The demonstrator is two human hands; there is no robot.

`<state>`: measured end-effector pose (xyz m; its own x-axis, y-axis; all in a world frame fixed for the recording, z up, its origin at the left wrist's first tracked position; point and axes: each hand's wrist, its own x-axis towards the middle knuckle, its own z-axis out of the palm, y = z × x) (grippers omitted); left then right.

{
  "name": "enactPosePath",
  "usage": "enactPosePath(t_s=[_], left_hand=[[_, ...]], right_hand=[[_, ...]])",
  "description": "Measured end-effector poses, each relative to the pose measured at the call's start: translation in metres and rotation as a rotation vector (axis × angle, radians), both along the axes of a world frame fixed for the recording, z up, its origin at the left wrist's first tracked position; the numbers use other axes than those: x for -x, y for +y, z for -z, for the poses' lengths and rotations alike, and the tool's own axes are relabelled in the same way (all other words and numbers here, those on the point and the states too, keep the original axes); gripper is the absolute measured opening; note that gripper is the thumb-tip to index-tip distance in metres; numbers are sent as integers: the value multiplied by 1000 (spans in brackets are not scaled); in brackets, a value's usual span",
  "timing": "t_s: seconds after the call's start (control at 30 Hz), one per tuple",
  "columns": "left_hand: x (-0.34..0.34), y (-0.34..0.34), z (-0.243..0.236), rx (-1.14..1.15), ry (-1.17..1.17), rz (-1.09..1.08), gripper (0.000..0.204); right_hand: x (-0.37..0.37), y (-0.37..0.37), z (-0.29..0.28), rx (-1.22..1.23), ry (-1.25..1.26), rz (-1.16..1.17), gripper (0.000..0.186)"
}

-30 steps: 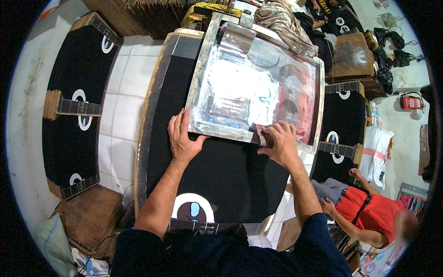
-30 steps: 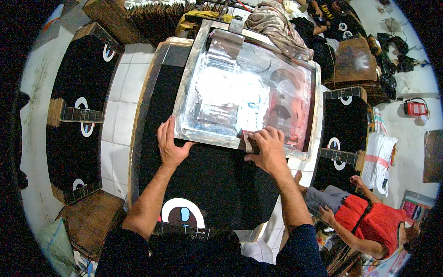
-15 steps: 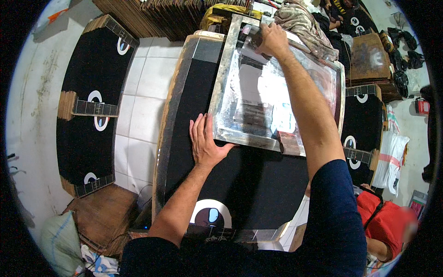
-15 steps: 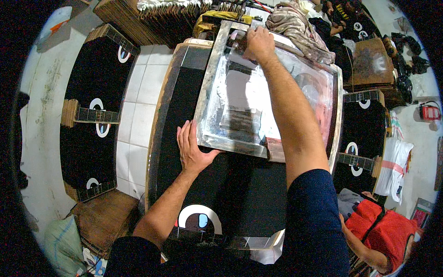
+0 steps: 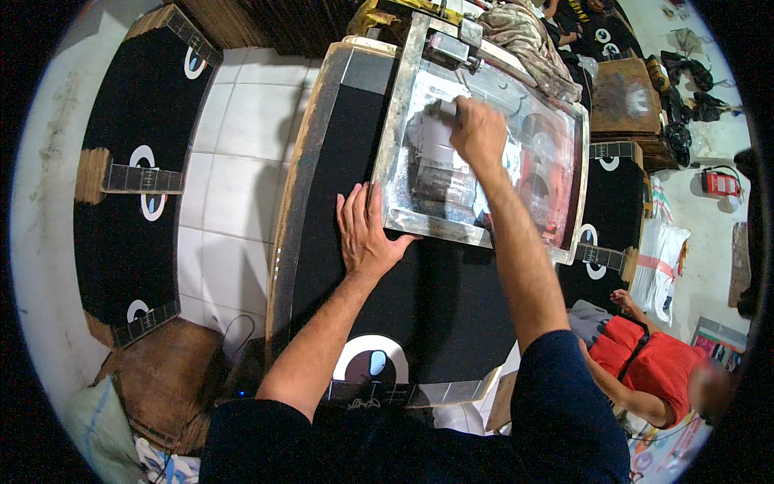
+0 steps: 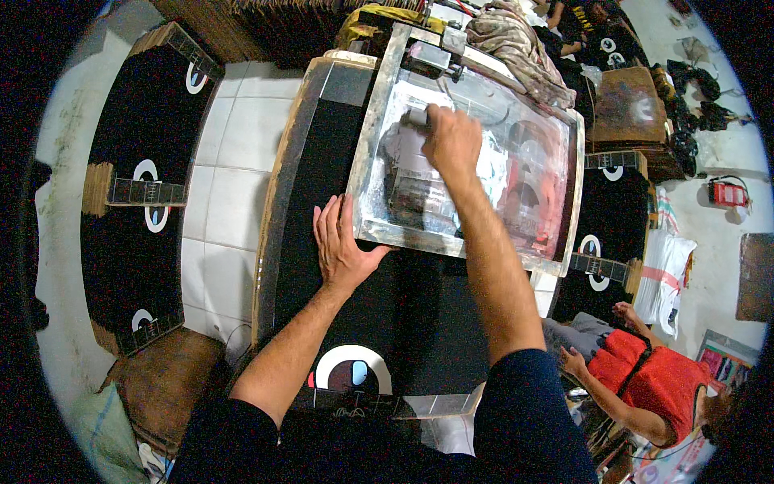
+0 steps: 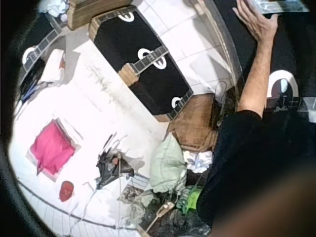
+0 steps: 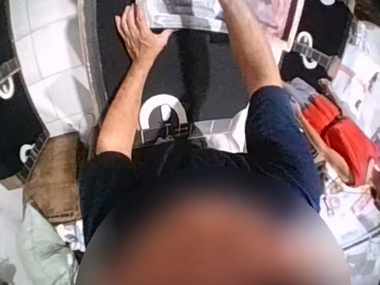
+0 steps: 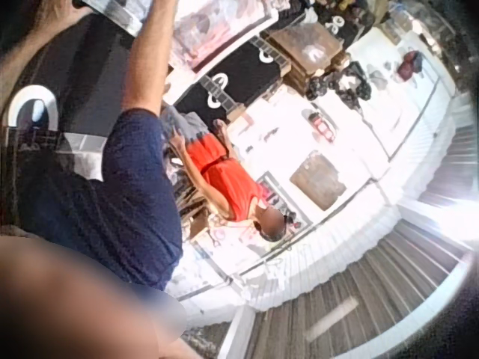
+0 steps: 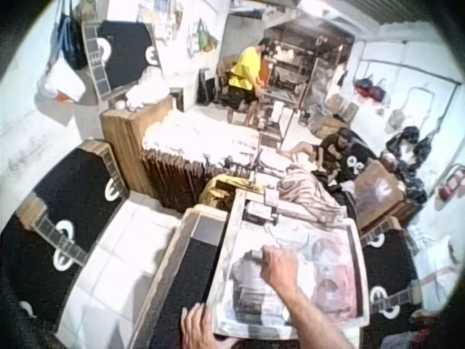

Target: The person repeatedly places a screen printing frame over a black t-shirt, uses a squeegee to pull ink across the screen, then lifts the frame to reveal the printed design. This cycle is repeated multiple times on the same shirt.

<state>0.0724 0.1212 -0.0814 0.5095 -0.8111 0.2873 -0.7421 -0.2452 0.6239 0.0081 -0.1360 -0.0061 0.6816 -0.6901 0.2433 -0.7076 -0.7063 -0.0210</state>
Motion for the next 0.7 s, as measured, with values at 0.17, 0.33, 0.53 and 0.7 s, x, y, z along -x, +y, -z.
enactPosePath(t_s=[0.17, 0.33, 0.53, 0.7], left_hand=[[-1, -1, 1, 25, 7, -10, 118], [-1, -2, 2, 25, 0, -22, 116], [-2, -3, 3, 53, 13, -16, 114], [-1, -3, 3, 20, 15, -16, 114]], right_hand=[[18, 29, -5, -123, -30, -51, 20], [-15, -58, 5, -35, -101, 3, 32], [-34, -95, 20, 84, -37, -10, 38], [-2, -28, 13, 78, -40, -76, 25]])
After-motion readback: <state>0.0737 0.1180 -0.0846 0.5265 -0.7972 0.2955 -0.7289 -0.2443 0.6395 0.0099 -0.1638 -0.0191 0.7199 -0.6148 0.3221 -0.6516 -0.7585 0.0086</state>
